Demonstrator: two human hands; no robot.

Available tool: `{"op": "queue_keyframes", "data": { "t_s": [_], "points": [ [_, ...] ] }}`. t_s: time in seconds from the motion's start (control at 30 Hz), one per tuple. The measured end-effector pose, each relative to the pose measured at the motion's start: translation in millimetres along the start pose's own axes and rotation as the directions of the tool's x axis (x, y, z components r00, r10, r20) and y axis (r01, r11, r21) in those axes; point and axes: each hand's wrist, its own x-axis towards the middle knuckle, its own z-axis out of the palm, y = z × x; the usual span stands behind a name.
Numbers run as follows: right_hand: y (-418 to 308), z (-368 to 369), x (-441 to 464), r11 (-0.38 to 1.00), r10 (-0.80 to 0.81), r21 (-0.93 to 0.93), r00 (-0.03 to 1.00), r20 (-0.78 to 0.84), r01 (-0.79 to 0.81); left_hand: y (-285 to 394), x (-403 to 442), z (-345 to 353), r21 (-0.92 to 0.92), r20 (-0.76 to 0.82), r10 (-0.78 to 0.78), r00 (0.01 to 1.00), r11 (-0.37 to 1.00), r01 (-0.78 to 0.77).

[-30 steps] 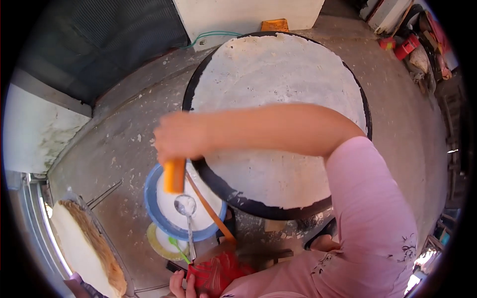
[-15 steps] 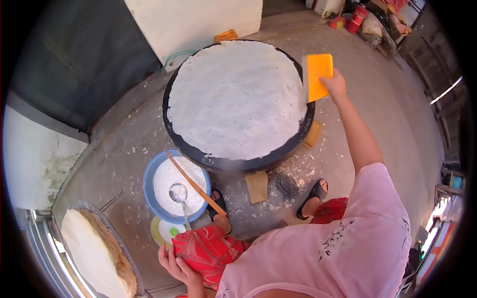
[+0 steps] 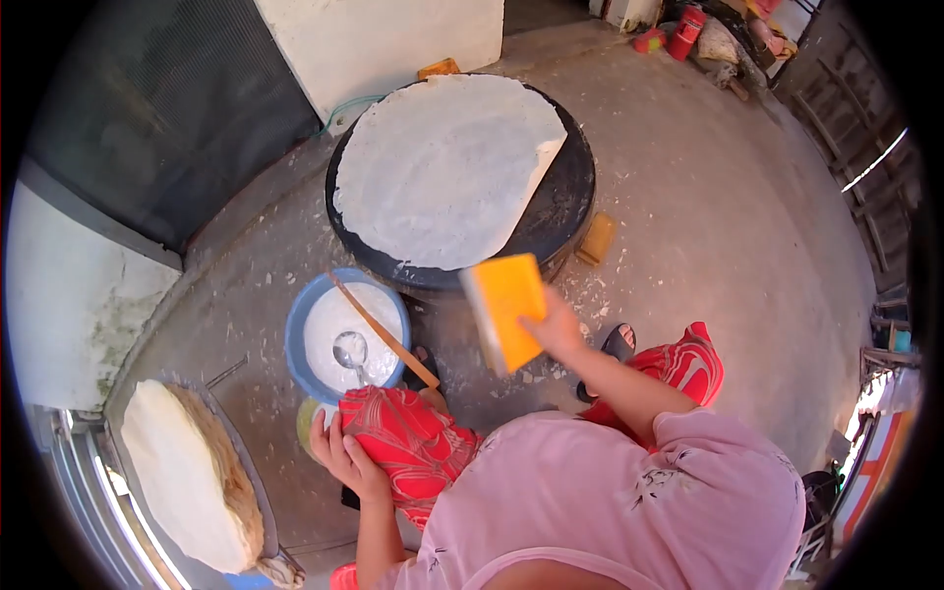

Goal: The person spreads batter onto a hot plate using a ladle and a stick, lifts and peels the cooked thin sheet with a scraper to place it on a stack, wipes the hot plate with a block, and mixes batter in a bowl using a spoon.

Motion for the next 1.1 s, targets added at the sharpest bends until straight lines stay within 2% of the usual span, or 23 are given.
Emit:
{"op": "queue_keyframes", "data": {
  "t_s": [0.03, 0.07, 0.13, 0.17, 0.2, 0.23, 0.27, 0.3, 0.37, 0.5, 0.7, 0.83, 0.9, 0.97, 1.1],
  "points": [
    [-5, 10, -12, 0.995, -0.029, 0.101, 0.988, 0.149, 0.014, 0, 1, 0, -0.009, 0.012, 0.019, 1.000, 1.000, -0.019],
    [-9, 11, -16, 0.995, -0.029, 0.103, 0.987, 0.160, 0.013, 0, 2, -1, -0.001, 0.011, 0.011, 1.000, 1.000, -0.011],
    [-44, 0, -14, 0.993, 0.014, -0.112, 0.938, 0.346, 0.026, 2, 3, 0, -0.040, 0.016, 0.026, 1.000, 0.999, -0.025],
    [-44, 3, -10, 0.974, -0.147, -0.132, 0.958, 0.245, 0.183, 0, 3, 0, -0.032, 0.027, 0.039, 0.999, 0.999, -0.038],
    [-46, -1, -3, 0.973, -0.155, -0.128, 0.952, 0.263, 0.194, -2, 3, 0, -0.022, 0.016, 0.025, 1.000, 0.999, -0.024],
    [-49, -10, 7, 0.848, -0.391, -0.272, 0.883, 0.259, 0.455, -5, 2, 1, -0.042, 0.020, 0.024, 1.000, 0.999, -0.023],
    [-51, -15, 16, 0.634, -0.597, -0.401, 0.748, 0.289, 0.661, -7, 1, 1, -0.065, 0.025, 0.023, 0.999, 0.998, -0.021],
    [-50, -16, 23, 0.627, -0.600, -0.394, 0.739, 0.305, 0.672, -8, 1, 0, -0.098, 0.022, 0.029, 0.999, 0.995, -0.027],
    [-51, -16, 36, 0.427, -0.740, -0.427, 0.579, 0.342, 0.797, -10, 2, 1, -0.121, 0.010, 0.009, 1.000, 0.993, -0.008],
    [-59, 23, 56, 0.403, -0.769, -0.335, 0.513, 0.382, 0.852, -10, 5, 0, -0.106, 0.024, 0.011, 1.000, 0.994, -0.008],
    [-114, 133, 101, 0.391, -0.762, -0.400, 0.535, 0.365, 0.829, -7, 14, 4, -0.159, 0.019, 0.012, 1.000, 0.987, -0.009],
    [-154, 212, 156, 0.447, -0.711, -0.490, 0.629, 0.313, 0.749, -6, 21, 4, -0.165, 0.037, 0.034, 0.999, 0.986, -0.027],
    [-175, 249, 187, 0.484, -0.622, -0.587, 0.727, 0.290, 0.649, -5, 23, 5, -0.165, 0.061, 0.037, 0.997, 0.986, -0.026],
    [-192, 264, 219, 0.528, -0.628, -0.590, 0.748, 0.212, 0.611, -4, 29, 4, -0.152, 0.065, 0.053, 0.996, 0.987, -0.043],
    [-220, 237, 259, 0.714, -0.485, -0.557, 0.873, 0.045, 0.425, -7, 31, 4, -0.186, 0.082, 0.025, 0.996, 0.983, -0.010]
  ]
}}
